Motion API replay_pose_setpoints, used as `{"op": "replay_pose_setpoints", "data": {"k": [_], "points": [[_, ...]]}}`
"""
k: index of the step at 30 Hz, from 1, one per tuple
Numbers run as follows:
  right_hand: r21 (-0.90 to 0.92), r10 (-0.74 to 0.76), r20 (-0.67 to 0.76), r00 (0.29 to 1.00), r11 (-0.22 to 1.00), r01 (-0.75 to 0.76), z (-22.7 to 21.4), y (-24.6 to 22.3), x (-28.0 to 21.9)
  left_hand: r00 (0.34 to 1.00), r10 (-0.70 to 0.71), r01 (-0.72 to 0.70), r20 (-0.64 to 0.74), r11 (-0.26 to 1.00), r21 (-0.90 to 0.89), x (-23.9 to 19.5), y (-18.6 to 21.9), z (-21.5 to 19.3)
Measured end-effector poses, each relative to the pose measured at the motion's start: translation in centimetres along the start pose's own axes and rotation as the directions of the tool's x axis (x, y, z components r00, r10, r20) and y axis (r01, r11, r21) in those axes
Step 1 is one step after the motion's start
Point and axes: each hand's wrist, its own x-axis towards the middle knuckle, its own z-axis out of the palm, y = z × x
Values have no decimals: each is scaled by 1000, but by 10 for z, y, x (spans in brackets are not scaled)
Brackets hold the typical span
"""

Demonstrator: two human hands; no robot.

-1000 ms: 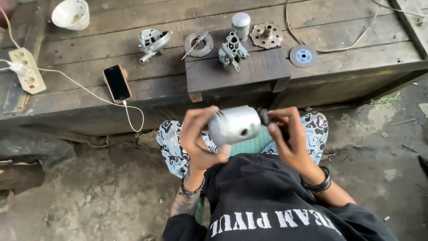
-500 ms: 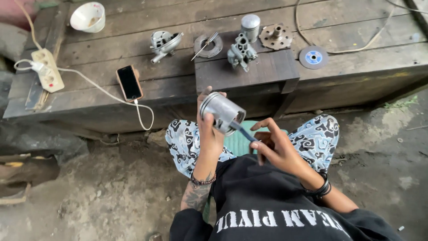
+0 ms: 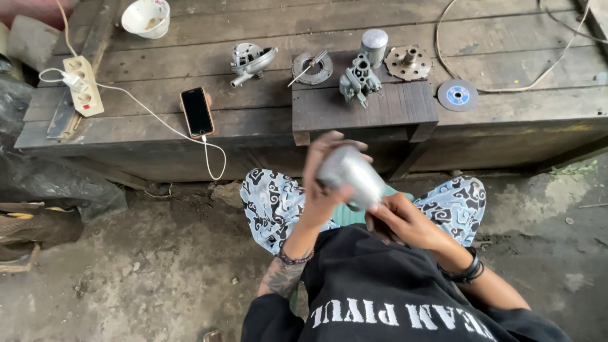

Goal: Cleaning and sanding a motorcycle piston to remove carbon deposits and smooth the surface using sandpaper and a pick tool.

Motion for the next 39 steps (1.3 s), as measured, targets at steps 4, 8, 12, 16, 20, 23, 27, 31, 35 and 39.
{"op": "replay_pose_setpoints", "data": {"k": [4, 8, 12, 16, 20, 23, 27, 31, 35, 39], "points": [[21, 9, 45, 999, 1000, -10, -5, 6, 0, 998, 27, -24, 50, 998, -49, -2, -7, -4], [84, 14, 83, 996, 996, -21, -3, 7, -5, 996, 91, -91, 7, 996, 20, 4, 11, -15], [-68, 76, 5, 997, 995, -76, -2, -4, -3, 992, -32, 15, -120, 989, -144, -2, 7, -23], [-187, -104, -125, 987, 979, 79, -7, 3, -3, 905, -366, 206, -217, 823, -529, -3, -5, -54], [-215, -239, -175, 955, 956, 200, 1, -7, -18, 909, -385, 224, -158, 772, -595, -5, -9, -58], [-192, -227, -29, 974, 957, 217, 13, -36, -20, 938, -335, 251, -95, 840, -482, -4, -10, -53], [-150, -202, 25, 979, 967, 204, 12, -22, -4, 977, -212, 176, -35, 884, -433, -6, -16, -37], [218, -101, -13, 995, 971, 101, 19, -3, 5, 996, -79, 60, -29, 909, -412, -10, -14, -29], [523, 60, -36, 998, 852, -33, 42, -1, 4, 998, 38, -44, -47, 989, -144, -12, -10, -18], [575, 102, 125, 987, 803, -156, 28, 14, -10, 996, 48, -64, -78, 975, -215, -1, -6, -36]]}}
